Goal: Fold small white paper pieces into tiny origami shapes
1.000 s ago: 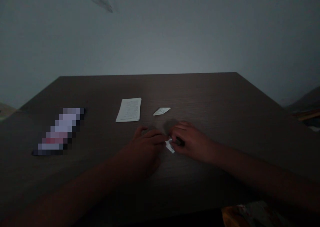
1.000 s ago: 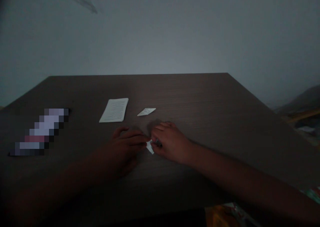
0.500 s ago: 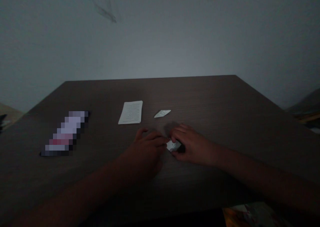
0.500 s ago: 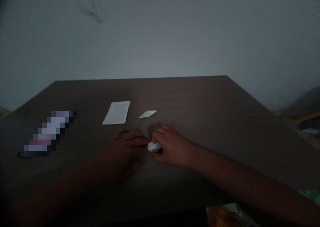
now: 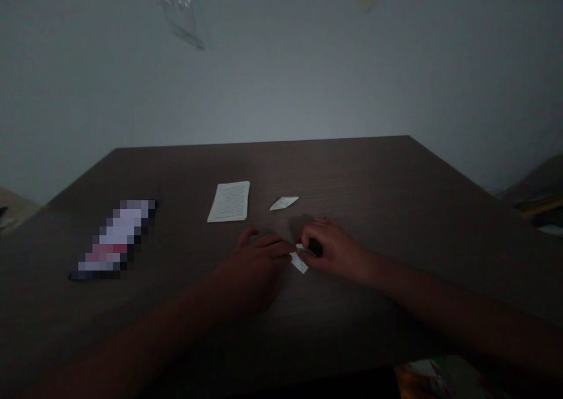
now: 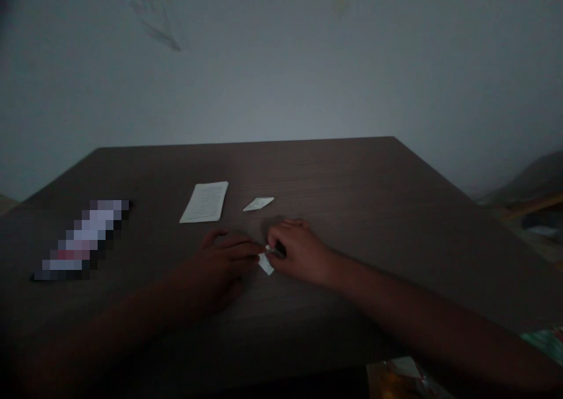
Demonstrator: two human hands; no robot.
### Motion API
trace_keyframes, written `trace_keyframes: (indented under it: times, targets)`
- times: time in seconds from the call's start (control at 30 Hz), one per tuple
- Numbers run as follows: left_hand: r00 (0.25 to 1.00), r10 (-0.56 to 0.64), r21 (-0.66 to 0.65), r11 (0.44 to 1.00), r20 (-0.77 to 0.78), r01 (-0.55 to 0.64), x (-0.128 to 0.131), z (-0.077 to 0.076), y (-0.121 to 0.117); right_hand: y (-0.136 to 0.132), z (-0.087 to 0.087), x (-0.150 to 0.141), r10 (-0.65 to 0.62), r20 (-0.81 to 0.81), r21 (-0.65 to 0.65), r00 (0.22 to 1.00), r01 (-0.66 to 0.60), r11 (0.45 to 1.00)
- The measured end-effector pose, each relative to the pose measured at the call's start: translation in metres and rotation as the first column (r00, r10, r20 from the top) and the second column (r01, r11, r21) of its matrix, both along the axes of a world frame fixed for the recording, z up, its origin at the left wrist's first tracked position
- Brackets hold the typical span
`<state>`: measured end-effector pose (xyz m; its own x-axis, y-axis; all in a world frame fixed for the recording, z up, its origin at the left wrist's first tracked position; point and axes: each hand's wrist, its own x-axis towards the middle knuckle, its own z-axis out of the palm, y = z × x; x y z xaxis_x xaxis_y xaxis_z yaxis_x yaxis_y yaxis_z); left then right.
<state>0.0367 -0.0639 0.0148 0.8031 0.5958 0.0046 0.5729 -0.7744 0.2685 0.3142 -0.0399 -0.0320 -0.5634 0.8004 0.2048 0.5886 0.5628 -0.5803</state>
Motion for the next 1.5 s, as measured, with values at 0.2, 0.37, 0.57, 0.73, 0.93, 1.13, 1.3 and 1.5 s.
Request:
trace_keyframes:
  times: [0.2, 0.37, 0.57, 0.73, 0.93, 1.13, 1.3, 1.5]
  targets:
    - [1.0, 0.018, 0.028, 0.999, -0.022, -0.017, 0.003, 0.003, -0.002, 0.007, 0.0, 0.004, -0.016, -0.027, -0.048, 1.0, 0.015, 0.999]
    - [1.0, 0.0, 0.018, 1.0, -0.013, 0.0, 0.002, -0.002, 0.002, 0.009, -0.002, 0.001, -0.038, -0.024, -0.041, 0.999, 0.037, 0.998]
    - [1.0, 0.0, 0.021, 1.0, -0.023, 0.0, 0.003, 0.003, 0.0, 0.013, -0.005, -0.004, -0.111, -0.069, -0.027, 0.991, 0.109, 0.994]
    - [1.0, -0.004, 0.071, 0.997, -0.009, 0.004, 0.004, -0.002, 0.0, 0.017, -0.009, -0.012, -0.189, -0.077, -0.038, 0.979, 0.186, 0.982]
    - [0.999, -0.008, 0.086, 0.996, -0.031, 0.01, 0.007, -0.013, 0.0, 0.021, -0.012, -0.015, -0.259, -0.098, -0.047, 0.961, 0.255, 0.966]
    - [0.997, 0.073, 0.133, 0.988, 0.026, -0.076, 0.017, -0.022, 0.003, 0.017, -0.008, 0.002, -0.1, -0.089, 0.043, 0.991, 0.104, 0.994]
    - [0.989, 0.142, 0.117, 0.982, 0.05, -0.147, 0.022, -0.03, 0.009, 0.001, -0.003, 0.007, -0.006, 0.022, 0.095, 1.0, 0.004, 0.995]
    - [0.984, 0.162, 0.075, 0.983, 0.072, -0.168, 0.02, -0.032, 0.011, 0.003, -0.007, 0.004, -0.02, -0.083, 0.029, 0.996, 0.022, 0.999]
